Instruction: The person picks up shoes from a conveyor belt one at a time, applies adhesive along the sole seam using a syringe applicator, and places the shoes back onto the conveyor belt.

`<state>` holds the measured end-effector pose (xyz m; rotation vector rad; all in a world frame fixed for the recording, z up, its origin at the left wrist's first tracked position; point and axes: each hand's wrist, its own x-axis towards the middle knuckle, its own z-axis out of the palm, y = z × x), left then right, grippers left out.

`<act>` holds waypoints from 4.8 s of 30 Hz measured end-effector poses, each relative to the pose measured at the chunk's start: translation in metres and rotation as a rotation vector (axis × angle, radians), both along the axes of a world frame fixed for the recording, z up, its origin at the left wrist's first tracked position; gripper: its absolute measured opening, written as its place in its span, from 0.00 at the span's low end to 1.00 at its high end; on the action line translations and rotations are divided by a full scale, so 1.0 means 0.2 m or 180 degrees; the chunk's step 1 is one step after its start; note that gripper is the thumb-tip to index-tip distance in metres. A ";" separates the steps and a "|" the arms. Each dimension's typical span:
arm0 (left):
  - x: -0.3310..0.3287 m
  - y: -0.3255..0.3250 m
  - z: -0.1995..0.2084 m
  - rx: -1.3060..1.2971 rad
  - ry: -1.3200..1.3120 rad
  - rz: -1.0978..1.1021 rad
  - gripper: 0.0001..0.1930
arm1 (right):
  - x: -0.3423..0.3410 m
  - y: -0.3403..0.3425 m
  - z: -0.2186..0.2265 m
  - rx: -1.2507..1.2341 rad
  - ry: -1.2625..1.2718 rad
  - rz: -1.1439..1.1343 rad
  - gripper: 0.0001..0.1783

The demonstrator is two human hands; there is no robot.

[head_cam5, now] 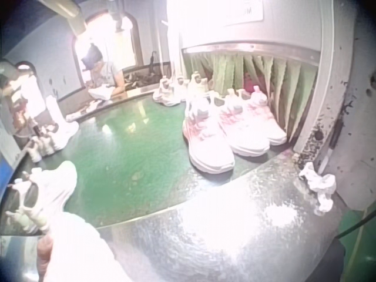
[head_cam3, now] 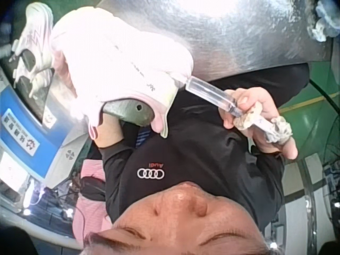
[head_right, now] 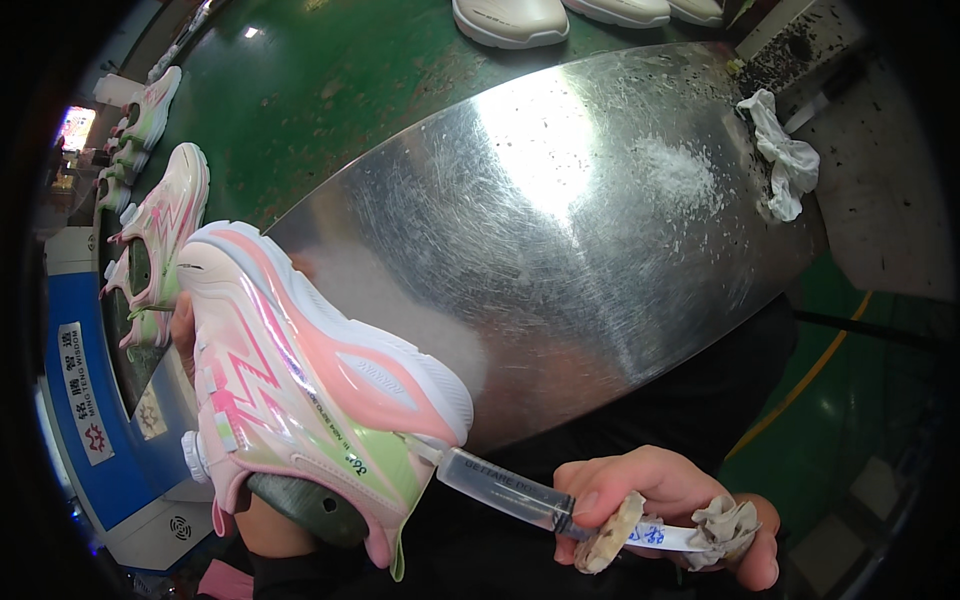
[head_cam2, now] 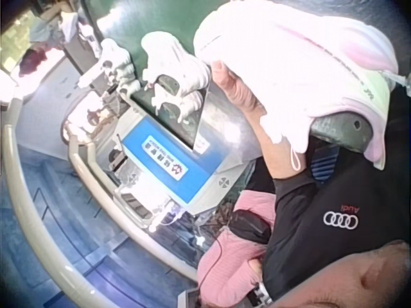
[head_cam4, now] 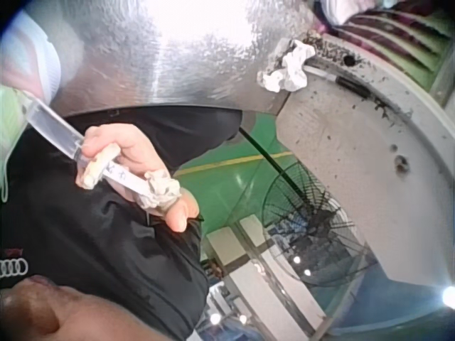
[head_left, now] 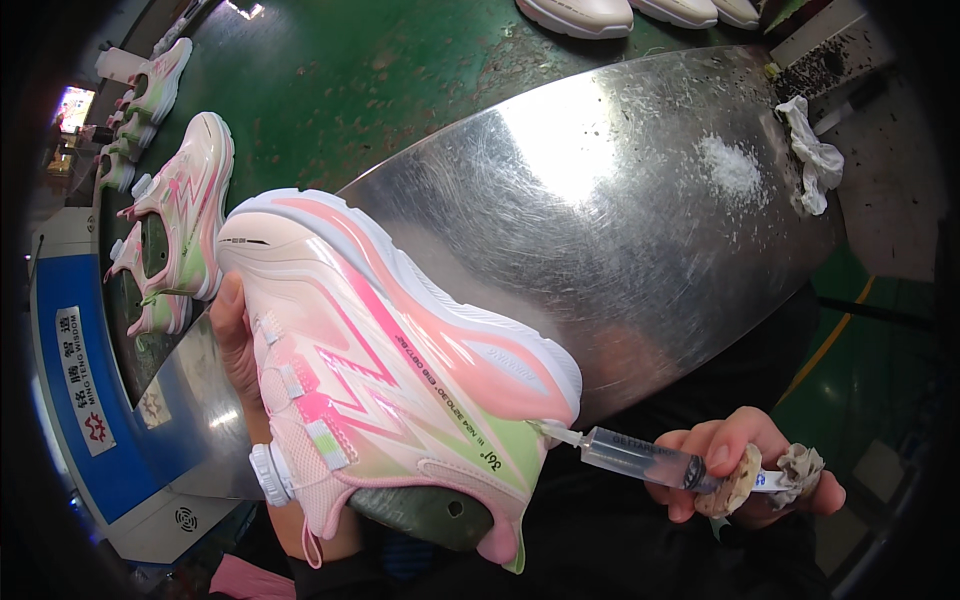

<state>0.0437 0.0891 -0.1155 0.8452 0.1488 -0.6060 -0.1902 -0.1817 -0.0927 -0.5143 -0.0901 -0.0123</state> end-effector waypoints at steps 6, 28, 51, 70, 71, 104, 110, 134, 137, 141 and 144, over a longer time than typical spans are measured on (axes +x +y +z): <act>-0.01 0.00 0.00 -0.0010 0.0002 0.0031 0.28 | -0.01 0.01 -0.01 -0.0213 -0.0008 -0.0133 0.52; -0.06 -0.08 0.05 -0.0400 0.0155 0.0005 0.28 | -0.17 -0.15 0.26 -0.1198 -0.0193 -0.1056 0.25; -0.68 -0.07 0.17 0.0325 0.0341 -0.0217 0.44 | 0.28 -0.44 -0.05 -0.5700 -0.0466 -0.1873 0.46; -0.79 -0.76 0.48 -0.1943 -0.2179 -0.1640 0.31 | 0.27 -0.46 -0.08 -0.5584 -0.0211 -0.1921 0.45; -0.79 -0.76 0.48 -0.2047 -0.2102 -0.1685 0.31 | 0.27 -0.46 -0.08 -0.5618 -0.0202 -0.1906 0.45; -0.03 0.34 0.09 0.2675 -0.2537 0.1601 0.16 | 0.27 -0.48 -0.18 -0.5077 -0.0065 -0.1824 0.51; 0.28 0.37 -0.06 0.3094 -0.1949 0.1002 0.26 | 0.26 -0.50 -0.18 -0.5296 -0.0242 -0.1908 0.50; -0.27 0.25 0.16 0.1976 -0.1808 0.0568 0.38 | 0.03 -0.46 -0.05 -0.5409 -0.0307 -0.1207 0.52; 0.10 0.21 0.03 0.1554 -0.1277 0.0627 0.19 | 0.00 -0.45 -0.09 -0.4275 0.0283 -0.1188 0.55; 0.39 0.21 -0.02 0.3683 -0.2283 -0.0687 0.16 | 0.05 -0.44 -0.02 -0.3633 0.0845 -0.1247 0.59; 0.35 0.16 0.02 0.3216 -0.1844 -0.0598 0.17 | 0.06 -0.45 0.00 -0.3523 0.0887 -0.1210 0.61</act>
